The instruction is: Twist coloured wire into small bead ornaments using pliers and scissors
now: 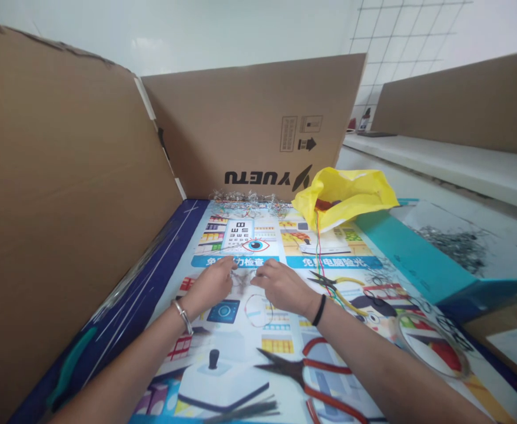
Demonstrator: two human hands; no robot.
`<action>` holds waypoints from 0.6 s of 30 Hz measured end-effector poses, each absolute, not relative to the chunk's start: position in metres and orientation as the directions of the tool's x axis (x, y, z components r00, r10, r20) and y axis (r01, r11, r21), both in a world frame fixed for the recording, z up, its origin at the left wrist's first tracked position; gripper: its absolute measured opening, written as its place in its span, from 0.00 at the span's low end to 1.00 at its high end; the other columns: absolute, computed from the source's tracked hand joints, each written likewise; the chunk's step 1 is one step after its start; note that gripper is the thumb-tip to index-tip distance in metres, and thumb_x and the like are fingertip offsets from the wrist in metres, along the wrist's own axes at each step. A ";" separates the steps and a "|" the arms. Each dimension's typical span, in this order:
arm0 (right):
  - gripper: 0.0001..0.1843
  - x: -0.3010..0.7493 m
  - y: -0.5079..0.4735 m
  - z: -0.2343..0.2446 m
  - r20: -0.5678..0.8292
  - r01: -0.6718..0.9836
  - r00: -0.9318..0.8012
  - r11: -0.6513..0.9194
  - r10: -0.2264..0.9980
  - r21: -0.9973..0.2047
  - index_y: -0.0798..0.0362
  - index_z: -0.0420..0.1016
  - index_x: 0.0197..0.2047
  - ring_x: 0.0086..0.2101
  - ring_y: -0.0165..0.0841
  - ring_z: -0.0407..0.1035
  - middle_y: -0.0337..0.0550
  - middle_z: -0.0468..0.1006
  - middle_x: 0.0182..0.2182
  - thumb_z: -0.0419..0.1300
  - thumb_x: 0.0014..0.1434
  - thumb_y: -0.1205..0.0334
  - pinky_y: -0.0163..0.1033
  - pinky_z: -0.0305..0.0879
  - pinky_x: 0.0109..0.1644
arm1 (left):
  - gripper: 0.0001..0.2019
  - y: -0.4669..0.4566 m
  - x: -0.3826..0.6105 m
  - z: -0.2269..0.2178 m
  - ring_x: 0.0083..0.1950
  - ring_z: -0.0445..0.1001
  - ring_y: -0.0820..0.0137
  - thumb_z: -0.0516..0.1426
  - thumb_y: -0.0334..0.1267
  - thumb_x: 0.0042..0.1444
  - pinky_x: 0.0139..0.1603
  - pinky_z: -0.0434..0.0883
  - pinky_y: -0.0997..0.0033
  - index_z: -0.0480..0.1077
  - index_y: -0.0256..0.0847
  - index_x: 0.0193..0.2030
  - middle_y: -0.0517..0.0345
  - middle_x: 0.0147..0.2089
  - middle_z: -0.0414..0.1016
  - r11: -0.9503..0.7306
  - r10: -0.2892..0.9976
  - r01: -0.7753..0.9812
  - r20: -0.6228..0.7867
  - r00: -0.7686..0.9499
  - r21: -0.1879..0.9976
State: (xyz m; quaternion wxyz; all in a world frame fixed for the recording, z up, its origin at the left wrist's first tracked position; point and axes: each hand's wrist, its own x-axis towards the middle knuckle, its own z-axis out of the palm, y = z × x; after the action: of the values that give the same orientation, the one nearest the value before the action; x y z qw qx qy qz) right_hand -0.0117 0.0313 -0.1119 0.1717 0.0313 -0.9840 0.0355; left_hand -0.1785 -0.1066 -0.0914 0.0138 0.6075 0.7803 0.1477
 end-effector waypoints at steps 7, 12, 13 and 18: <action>0.18 -0.012 0.031 -0.113 0.342 -0.065 -0.939 0.997 -0.046 -0.045 0.51 0.73 0.46 0.42 0.36 0.58 0.46 0.72 0.40 0.52 0.53 0.74 0.40 0.58 0.46 | 0.13 -0.086 -0.176 -0.080 0.39 0.76 0.61 0.48 0.23 0.48 0.39 0.69 0.66 0.69 0.36 0.37 0.45 0.36 0.77 0.337 0.936 0.931 0.063 -0.347 0.138; 0.18 -0.012 0.031 -0.113 0.332 -0.056 -0.942 0.998 -0.042 -0.033 0.51 0.73 0.46 0.42 0.36 0.57 0.45 0.72 0.40 0.53 0.54 0.74 0.40 0.58 0.46 | 0.13 -0.081 -0.174 -0.080 0.35 0.77 0.58 0.48 0.24 0.49 0.34 0.69 0.65 0.69 0.34 0.38 0.42 0.33 0.77 0.363 0.930 0.930 0.043 -0.365 0.050; 0.17 -0.012 0.031 -0.113 0.327 -0.058 -0.944 0.998 -0.044 -0.033 0.51 0.73 0.46 0.42 0.36 0.57 0.45 0.72 0.40 0.53 0.54 0.73 0.40 0.58 0.46 | 0.13 -0.081 -0.175 -0.080 0.35 0.77 0.59 0.47 0.24 0.50 0.34 0.69 0.66 0.68 0.34 0.40 0.41 0.34 0.77 0.361 0.931 0.932 0.041 -0.363 0.039; 0.17 -0.010 0.032 -0.110 0.308 -0.063 -0.950 0.998 -0.052 -0.026 0.51 0.73 0.46 0.41 0.36 0.57 0.45 0.72 0.41 0.53 0.55 0.72 0.40 0.58 0.45 | 0.21 -0.081 -0.176 -0.080 0.38 0.76 0.64 0.47 0.22 0.51 0.37 0.69 0.70 0.65 0.38 0.51 0.45 0.38 0.76 0.329 0.944 0.944 0.034 -0.329 0.003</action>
State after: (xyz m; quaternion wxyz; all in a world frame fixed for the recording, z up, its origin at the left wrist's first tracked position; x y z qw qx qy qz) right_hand -0.0096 0.0319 -0.1102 0.1554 0.0292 -0.9873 0.0178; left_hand -0.1758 -0.0810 -0.0798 -0.0131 0.5789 0.8152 0.0110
